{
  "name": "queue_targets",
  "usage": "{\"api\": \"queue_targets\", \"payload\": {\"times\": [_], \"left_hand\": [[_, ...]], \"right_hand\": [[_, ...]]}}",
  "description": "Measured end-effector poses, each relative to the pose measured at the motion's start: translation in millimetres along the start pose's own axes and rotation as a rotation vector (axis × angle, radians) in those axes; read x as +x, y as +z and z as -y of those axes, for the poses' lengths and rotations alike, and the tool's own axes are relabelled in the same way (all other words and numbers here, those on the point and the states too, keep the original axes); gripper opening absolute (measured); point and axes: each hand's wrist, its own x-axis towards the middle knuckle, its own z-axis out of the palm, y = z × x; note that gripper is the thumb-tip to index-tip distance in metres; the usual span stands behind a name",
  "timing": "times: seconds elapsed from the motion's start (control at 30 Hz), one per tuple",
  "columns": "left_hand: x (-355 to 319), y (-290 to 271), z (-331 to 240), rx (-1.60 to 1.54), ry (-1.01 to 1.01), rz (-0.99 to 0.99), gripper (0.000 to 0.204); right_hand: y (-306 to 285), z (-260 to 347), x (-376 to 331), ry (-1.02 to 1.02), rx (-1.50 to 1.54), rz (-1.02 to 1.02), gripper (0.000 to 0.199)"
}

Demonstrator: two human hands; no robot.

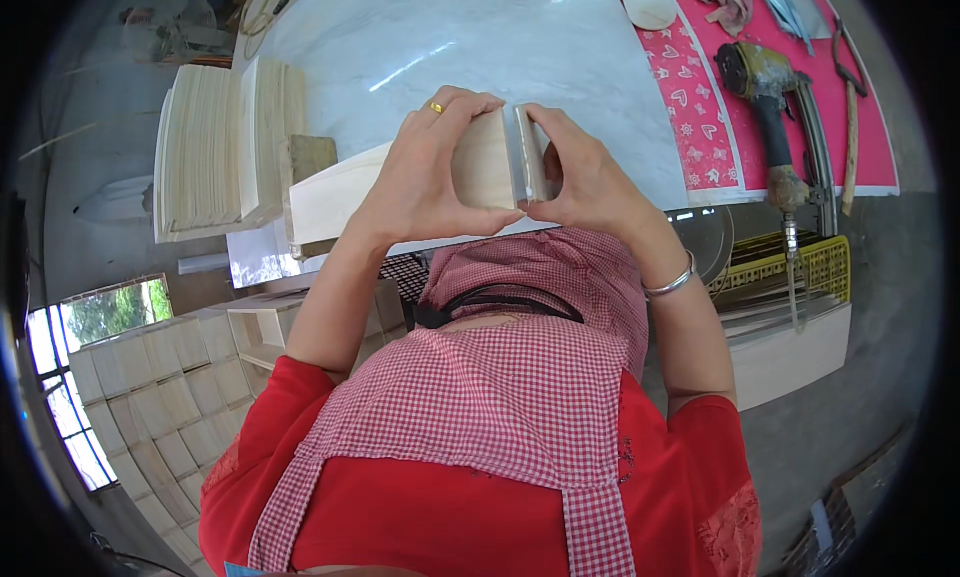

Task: Assembling wooden slats to create boxes using wood glue and a pneumatic nail gun.

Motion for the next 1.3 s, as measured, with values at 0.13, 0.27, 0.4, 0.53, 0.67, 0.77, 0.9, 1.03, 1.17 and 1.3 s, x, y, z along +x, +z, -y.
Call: {"api": "queue_targets", "payload": {"times": [0.13, 0.27, 0.4, 0.53, 0.67, 0.77, 0.9, 1.03, 1.17, 1.3], "left_hand": [[4.1, 2.4, 2.6, 0.014, -0.009, 0.024, 0.085], [6.0, 2.0, 0.4, 0.021, -0.024, 0.031, 0.084], [7.7, 4.5, 0.7, 0.036, -0.024, 0.037, 0.084], [8.2, 5.8, 1.7, 0.036, -0.029, 0.05, 0.083], [8.4, 7.0, 2.1, 0.028, -0.027, 0.044, 0.083], [8.4, 7.4, 2.0, 0.044, -0.025, 0.04, 0.083], [8.8, 7.7, 1.4, 0.049, -0.041, 0.047, 0.083], [8.6, 8.6, 1.9, 0.047, -0.042, 0.041, 0.083], [8.2, 9.5, 2.9, 0.041, -0.039, 0.03, 0.084], [8.0, 10.8, 1.1, 0.041, -0.069, 0.032, 0.084]], "right_hand": [[2.0, -1.4, 1.3, -0.044, -0.013, -0.016, 0.1], [2.8, -0.5, 2.2, -0.045, -0.022, -0.011, 0.101], [-0.5, 4.6, 2.2, -0.016, -0.029, 0.017, 0.1], [-0.3, 3.7, 2.4, -0.021, -0.034, 0.023, 0.099], [-1.1, 5.0, 2.6, -0.01, -0.035, 0.03, 0.099], [-0.9, 5.1, 2.7, -0.003, -0.037, 0.033, 0.099], [-0.7, 4.2, 3.2, -0.012, -0.042, 0.031, 0.099], [-0.9, 4.8, 3.5, -0.011, -0.04, 0.03, 0.099], [-0.8, 5.4, 3.7, -0.008, -0.034, 0.02, 0.097], [-0.2, 5.9, 2.8, -0.025, -0.035, 0.002, 0.095]]}}
